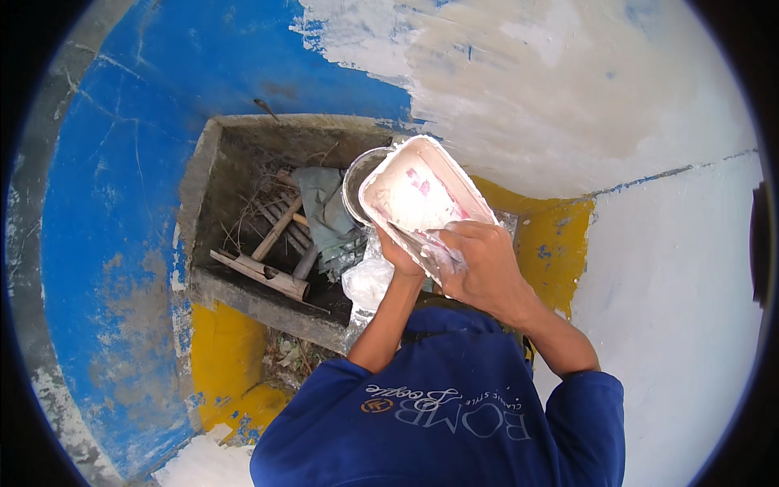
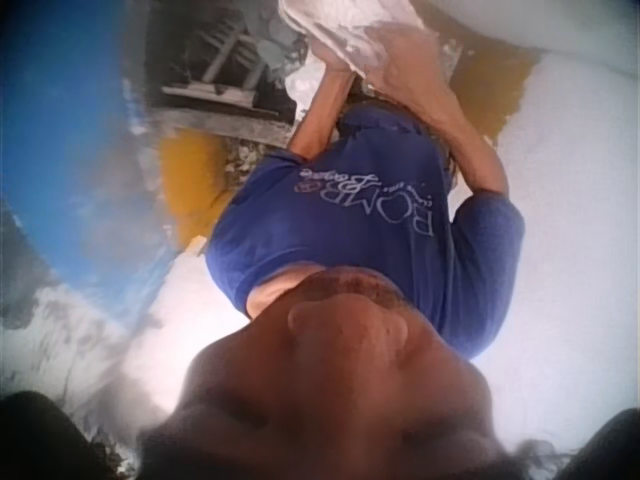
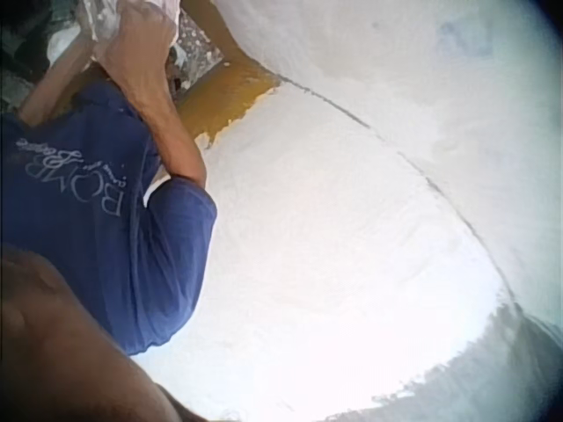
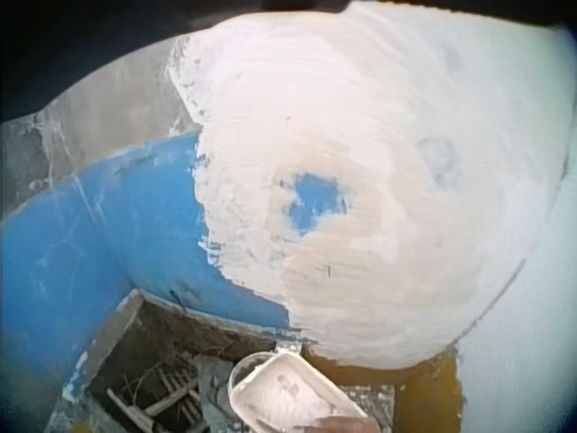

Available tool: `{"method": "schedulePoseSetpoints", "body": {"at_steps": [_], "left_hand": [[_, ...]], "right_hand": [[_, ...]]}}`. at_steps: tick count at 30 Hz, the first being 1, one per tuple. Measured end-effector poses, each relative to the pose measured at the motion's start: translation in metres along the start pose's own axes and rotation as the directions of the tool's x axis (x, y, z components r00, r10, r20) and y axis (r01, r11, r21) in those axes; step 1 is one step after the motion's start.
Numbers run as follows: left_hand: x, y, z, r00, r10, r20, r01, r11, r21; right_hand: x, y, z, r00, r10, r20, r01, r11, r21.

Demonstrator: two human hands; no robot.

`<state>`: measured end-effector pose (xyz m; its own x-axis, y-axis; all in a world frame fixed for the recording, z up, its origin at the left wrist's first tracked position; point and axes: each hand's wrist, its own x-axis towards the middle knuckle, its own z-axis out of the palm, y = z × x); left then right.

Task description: The person uses a putty knife to scrape white putty from a plastic container and spreads it across a blue and white interior wall.

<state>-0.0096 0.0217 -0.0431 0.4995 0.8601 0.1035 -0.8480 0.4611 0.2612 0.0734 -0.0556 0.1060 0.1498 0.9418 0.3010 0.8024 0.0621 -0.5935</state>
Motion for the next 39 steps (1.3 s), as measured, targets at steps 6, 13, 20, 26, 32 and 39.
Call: {"method": "schedulePoseSetpoints", "body": {"at_steps": [6, 13, 20, 26, 32, 39], "left_hand": [[0.004, 0.005, 0.004, 1.000, -0.011, 0.020, 0.010, 0.999, 0.031], [0.002, 0.003, 0.025, 0.994, -0.085, -0.074, 0.092, 0.991, 0.094], [-0.001, -0.013, -0.022, 0.980, -0.108, -0.166, 0.077, 0.980, -0.182], [-0.003, -0.015, -0.015, 0.980, -0.126, -0.155, 0.104, 0.984, -0.143], [0.007, -0.009, -0.015, 0.957, -0.155, -0.246, 0.127, 0.984, -0.126], [0.016, -0.003, -0.003, 0.983, -0.097, -0.156, 0.085, 0.993, -0.081]], "right_hand": [[0.004, 0.013, -0.003, 0.992, 0.057, -0.115, -0.072, 0.988, -0.134], [-0.003, 0.029, 0.013, 0.976, 0.199, -0.090, -0.207, 0.973, -0.102], [0.026, 0.020, 0.004, 0.964, 0.241, -0.110, -0.229, 0.967, 0.113], [0.024, 0.025, 0.003, 0.977, 0.177, 0.121, -0.169, 0.983, -0.069], [0.024, 0.011, 0.012, 0.983, 0.181, 0.035, -0.181, 0.983, -0.018], [0.025, 0.017, 0.011, 0.988, 0.155, -0.010, -0.155, 0.988, -0.001]]}}
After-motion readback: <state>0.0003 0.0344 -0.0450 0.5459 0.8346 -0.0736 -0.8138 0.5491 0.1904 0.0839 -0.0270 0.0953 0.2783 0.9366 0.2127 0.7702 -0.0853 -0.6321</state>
